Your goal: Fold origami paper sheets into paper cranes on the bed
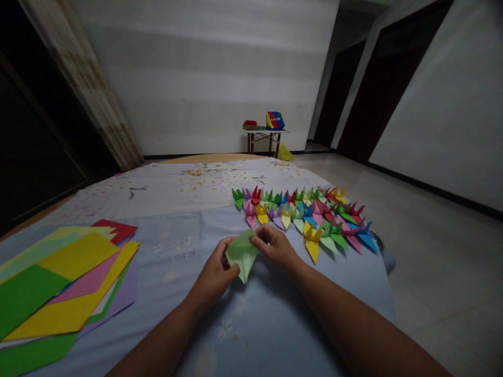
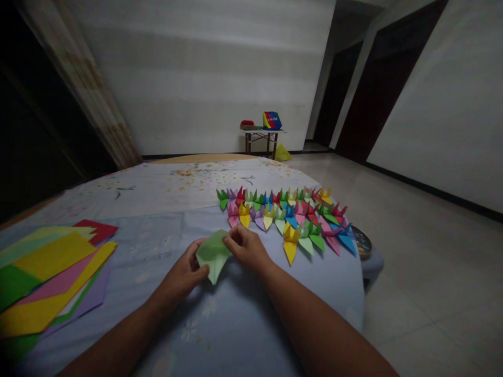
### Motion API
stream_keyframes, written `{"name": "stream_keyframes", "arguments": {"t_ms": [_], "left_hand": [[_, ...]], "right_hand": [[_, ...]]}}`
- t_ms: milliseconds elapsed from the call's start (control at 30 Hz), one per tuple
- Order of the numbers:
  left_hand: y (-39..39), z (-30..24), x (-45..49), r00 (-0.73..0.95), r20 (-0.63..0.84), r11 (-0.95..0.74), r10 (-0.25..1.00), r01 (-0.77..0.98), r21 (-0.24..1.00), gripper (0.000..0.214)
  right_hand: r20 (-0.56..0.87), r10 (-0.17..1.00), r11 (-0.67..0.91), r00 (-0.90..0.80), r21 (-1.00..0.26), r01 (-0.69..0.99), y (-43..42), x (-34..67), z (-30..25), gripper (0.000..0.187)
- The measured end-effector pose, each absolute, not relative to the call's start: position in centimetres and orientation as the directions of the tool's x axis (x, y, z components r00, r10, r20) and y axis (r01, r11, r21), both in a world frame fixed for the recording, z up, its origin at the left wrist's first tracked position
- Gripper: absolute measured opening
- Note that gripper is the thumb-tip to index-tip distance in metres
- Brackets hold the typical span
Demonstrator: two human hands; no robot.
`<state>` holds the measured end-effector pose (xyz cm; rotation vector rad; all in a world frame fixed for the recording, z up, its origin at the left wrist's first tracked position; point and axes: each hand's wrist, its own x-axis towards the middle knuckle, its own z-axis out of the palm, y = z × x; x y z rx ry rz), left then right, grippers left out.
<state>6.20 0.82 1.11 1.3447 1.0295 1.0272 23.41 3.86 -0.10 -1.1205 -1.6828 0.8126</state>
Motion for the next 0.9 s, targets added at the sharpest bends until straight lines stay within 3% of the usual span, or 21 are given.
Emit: {"name": "stream_keyframes", "arguments": {"t_ms": [167,367,567,700,900], "left_hand": [[0.7,1.6,6.2,0.163,-0.029,0.013,0.986,0.097,0.995,0.031],[1.0,0.9,6.0,0.104,-0.073,0.066,0.992,0.074,0.995,0.032],[1.4,0.4,5.8,0.097,-0.005,-0.004,0.995,0.089,0.996,0.028],[1.2,0.2,6.0,0.100,0.053,-0.064,0.994,0.103,0.993,0.023],[1.0,0.3,6.4,0.045,0.129,-0.135,0.991,0.151,0.979,0.047]], "right_hand": [[0.390,0.897,0.442,-0.208,-0.811,0.383,3.2,23.1,0.4,0.009],[0.417,0.863,0.503,-0.285,-0.758,0.416,2.9,22.8,0.6,0.008],[0.440,0.835,0.551,-0.332,-0.668,0.500,3.1,22.9,0.4,0.004],[0.398,0.872,0.489,-0.284,-0.698,0.523,3.2,23.0,0.3,0.012],[0.379,0.898,0.438,-0.223,-0.732,0.522,3.1,23.0,0.5,0.011]]}}
